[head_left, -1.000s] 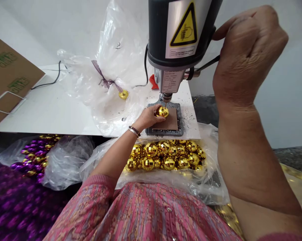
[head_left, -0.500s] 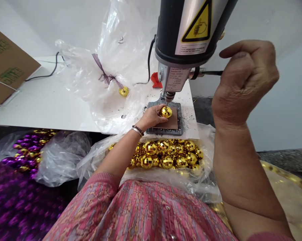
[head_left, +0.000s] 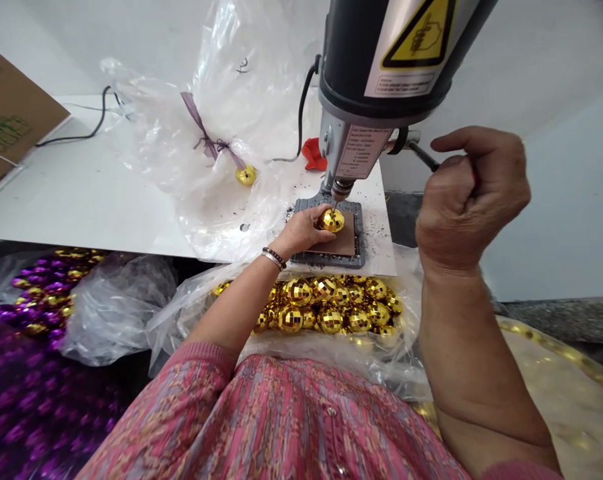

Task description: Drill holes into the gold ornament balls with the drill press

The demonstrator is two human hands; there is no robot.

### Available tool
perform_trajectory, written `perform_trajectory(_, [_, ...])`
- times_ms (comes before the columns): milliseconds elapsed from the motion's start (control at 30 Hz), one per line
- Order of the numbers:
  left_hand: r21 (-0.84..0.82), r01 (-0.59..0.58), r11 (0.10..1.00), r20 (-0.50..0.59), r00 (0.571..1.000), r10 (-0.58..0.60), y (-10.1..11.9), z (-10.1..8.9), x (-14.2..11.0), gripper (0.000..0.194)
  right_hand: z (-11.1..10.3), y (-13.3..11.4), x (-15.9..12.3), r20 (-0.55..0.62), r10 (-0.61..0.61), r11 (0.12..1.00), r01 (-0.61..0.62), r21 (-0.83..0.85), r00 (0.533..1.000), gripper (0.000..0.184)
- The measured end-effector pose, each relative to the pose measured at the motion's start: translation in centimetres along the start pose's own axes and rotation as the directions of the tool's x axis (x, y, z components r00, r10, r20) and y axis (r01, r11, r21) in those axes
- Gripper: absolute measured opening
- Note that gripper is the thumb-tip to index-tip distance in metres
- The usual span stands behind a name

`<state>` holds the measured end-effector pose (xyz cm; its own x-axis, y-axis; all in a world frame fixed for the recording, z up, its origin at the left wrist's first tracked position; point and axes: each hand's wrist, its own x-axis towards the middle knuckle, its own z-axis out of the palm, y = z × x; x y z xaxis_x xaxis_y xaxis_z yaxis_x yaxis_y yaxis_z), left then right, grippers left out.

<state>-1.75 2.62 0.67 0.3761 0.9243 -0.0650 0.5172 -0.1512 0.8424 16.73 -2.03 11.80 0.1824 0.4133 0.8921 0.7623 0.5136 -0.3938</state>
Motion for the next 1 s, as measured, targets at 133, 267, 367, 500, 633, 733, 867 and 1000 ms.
perform_trajectory(133, [-0.015, -0.019, 1.000, 0.006, 1.000, 0.019, -0.2, 0.0, -0.1, 0.062, 0.1, 0.0, -0.7, -0.025, 0.027, 1.000, -0.027, 0.006, 0.999, 0.030])
perform_trajectory(267, [-0.021, -0.030, 0.999, 0.003, 1.000, 0.031, -0.4, 0.0, -0.2, 0.062, 0.1, 0.5, -1.4, 0.014, -0.002, 0.999, 0.003, -0.049, 1.000, 0.033])
perform_trajectory(367, [-0.031, -0.026, 0.999, -0.003, 1.000, 0.026, -0.5, 0.1, -0.2, 0.063, 0.2, 0.8, -1.9, -0.024, -0.031, 0.999, 0.031, -0.013, 0.999, 0.031])
perform_trajectory(500, [-0.022, -0.026, 0.999, 0.002, 1.000, 0.027, -0.4, 0.1, -0.2, 0.060, 0.6, 1.2, -2.7, -0.046, -0.036, 0.999, 0.036, -0.002, 0.998, 0.033])
perform_trajectory(633, [-0.038, -0.013, 0.999, 0.004, 1.000, 0.014, -0.5, 0.1, -0.2, 0.063, 1.2, 2.0, -4.5, -0.072, -0.044, 0.999, 0.043, -0.010, 0.996, 0.036])
perform_trajectory(733, [-0.033, 0.001, 0.999, -0.006, 1.000, -0.002, -0.6, 0.2, -0.2, 0.065, 1.6, 2.2, -4.7, -0.098, -0.031, 0.999, 0.033, 0.016, 0.995, 0.036])
perform_trajectory(867, [-0.063, 0.005, 0.998, -0.007, 1.000, -0.006, -0.4, 0.5, -0.1, 0.061, 1.8, 1.1, -0.6, -0.173, 0.027, 0.994, -0.009, 0.108, 0.984, 0.040])
perform_trajectory(1000, [-0.158, 0.036, 0.987, -0.087, 0.995, -0.050, 0.3, -0.1, -1.0, 0.057, 1.8, 0.4, 4.6, -0.090, 0.078, 0.995, -0.072, 0.069, 0.993, 0.045])
